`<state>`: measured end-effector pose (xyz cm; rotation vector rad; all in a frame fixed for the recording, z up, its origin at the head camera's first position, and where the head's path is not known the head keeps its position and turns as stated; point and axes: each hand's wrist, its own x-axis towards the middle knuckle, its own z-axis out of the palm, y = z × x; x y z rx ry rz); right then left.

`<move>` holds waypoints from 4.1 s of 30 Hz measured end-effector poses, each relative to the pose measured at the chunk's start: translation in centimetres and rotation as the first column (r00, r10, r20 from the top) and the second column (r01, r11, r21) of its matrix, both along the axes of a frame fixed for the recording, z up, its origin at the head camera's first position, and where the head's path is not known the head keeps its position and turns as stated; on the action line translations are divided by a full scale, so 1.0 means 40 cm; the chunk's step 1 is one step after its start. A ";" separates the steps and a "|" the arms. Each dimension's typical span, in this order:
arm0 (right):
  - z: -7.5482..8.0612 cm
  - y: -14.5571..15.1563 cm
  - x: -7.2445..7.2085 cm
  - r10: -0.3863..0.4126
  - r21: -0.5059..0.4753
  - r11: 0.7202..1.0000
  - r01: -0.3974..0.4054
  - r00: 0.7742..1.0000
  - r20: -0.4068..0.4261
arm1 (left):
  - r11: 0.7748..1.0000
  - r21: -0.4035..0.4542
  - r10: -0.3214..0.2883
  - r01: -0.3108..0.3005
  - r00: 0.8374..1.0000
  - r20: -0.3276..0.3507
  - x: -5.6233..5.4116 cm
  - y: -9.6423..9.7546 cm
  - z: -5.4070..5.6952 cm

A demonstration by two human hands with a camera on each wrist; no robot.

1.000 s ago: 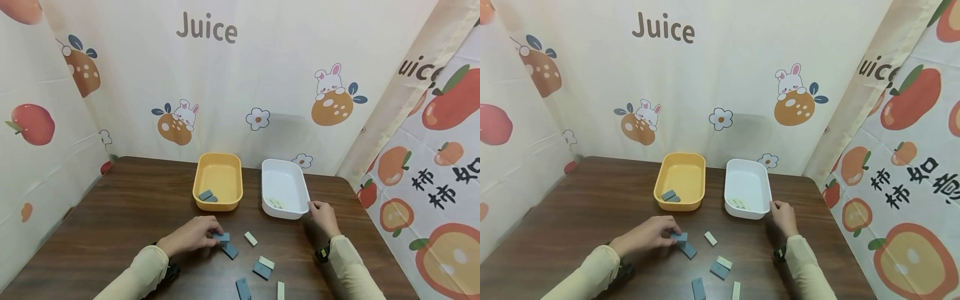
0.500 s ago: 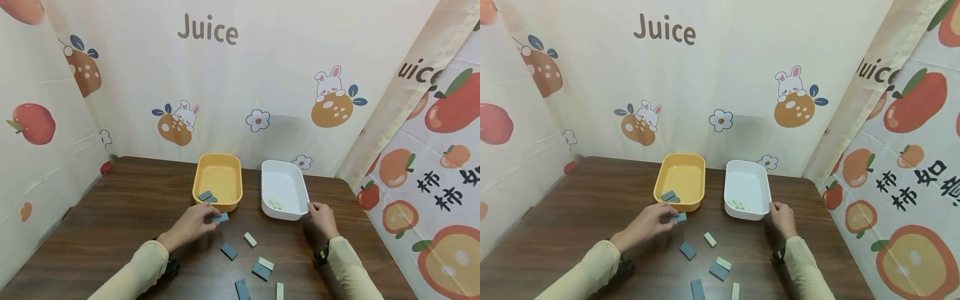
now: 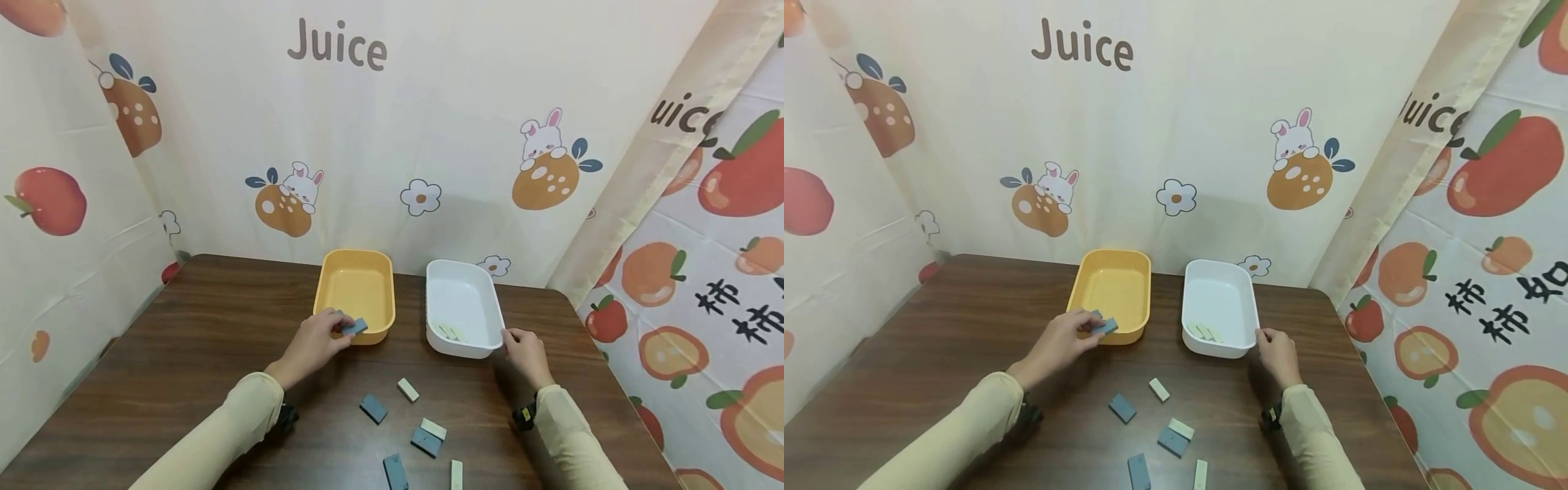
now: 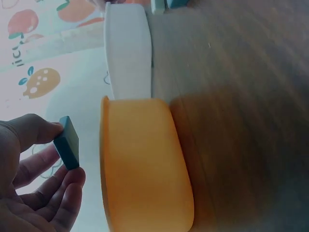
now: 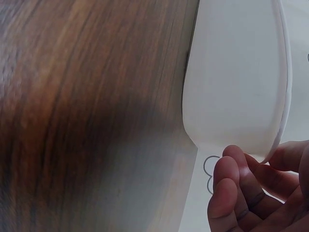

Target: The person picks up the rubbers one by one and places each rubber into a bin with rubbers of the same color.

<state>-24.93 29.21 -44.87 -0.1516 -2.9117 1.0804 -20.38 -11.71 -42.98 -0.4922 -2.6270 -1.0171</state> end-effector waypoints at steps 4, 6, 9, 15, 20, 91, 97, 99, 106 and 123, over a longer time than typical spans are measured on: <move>-0.001 0.000 0.002 -0.004 -0.005 1.000 0.004 1.000 -0.003 | 1.000 -0.006 0.018 -0.018 0.999 0.028 -0.027 -0.001 -0.002; -0.002 0.000 0.002 -0.006 -0.008 1.000 0.006 1.000 0.000 | 1.000 -0.011 0.027 -0.026 0.998 0.053 -0.037 -0.002 -0.002; -0.004 0.000 0.002 -0.007 -0.011 1.000 0.007 1.000 0.009 | 0.999 -0.014 0.036 -0.035 0.996 0.082 -0.048 -0.001 -0.004; -0.003 0.000 0.002 -0.011 -0.012 1.000 0.011 1.000 0.004 | 0.996 -0.071 0.058 -0.049 0.991 0.118 -0.079 0.007 -0.007; -0.004 0.000 0.000 -0.016 -0.010 1.000 0.016 1.000 0.001 | 0.994 -0.102 0.066 -0.048 0.981 0.181 -0.107 0.018 -0.012; -0.016 0.002 -0.003 -0.021 -0.018 1.000 0.021 1.000 -0.012 | 0.977 -0.168 0.151 -0.130 0.981 0.120 -0.146 0.032 0.005; -0.018 -0.001 -0.002 -0.022 -0.017 1.000 0.022 1.000 -0.021 | 0.975 -0.154 0.175 -0.160 0.980 0.090 -0.133 0.017 0.014; -0.019 -0.001 -0.003 -0.021 -0.017 1.000 0.021 1.000 -0.022 | 0.974 -0.151 0.184 -0.170 0.979 0.087 -0.131 0.011 0.016; -0.016 -0.001 -0.006 -0.027 -0.023 0.999 0.027 0.999 -0.028 | 0.972 -0.123 0.210 -0.202 0.976 0.058 -0.125 -0.014 0.020; -0.016 0.001 -0.003 -0.026 -0.032 0.999 0.025 1.000 -0.007 | 0.948 -0.112 0.308 -0.299 0.947 0.086 -0.113 -0.072 -0.003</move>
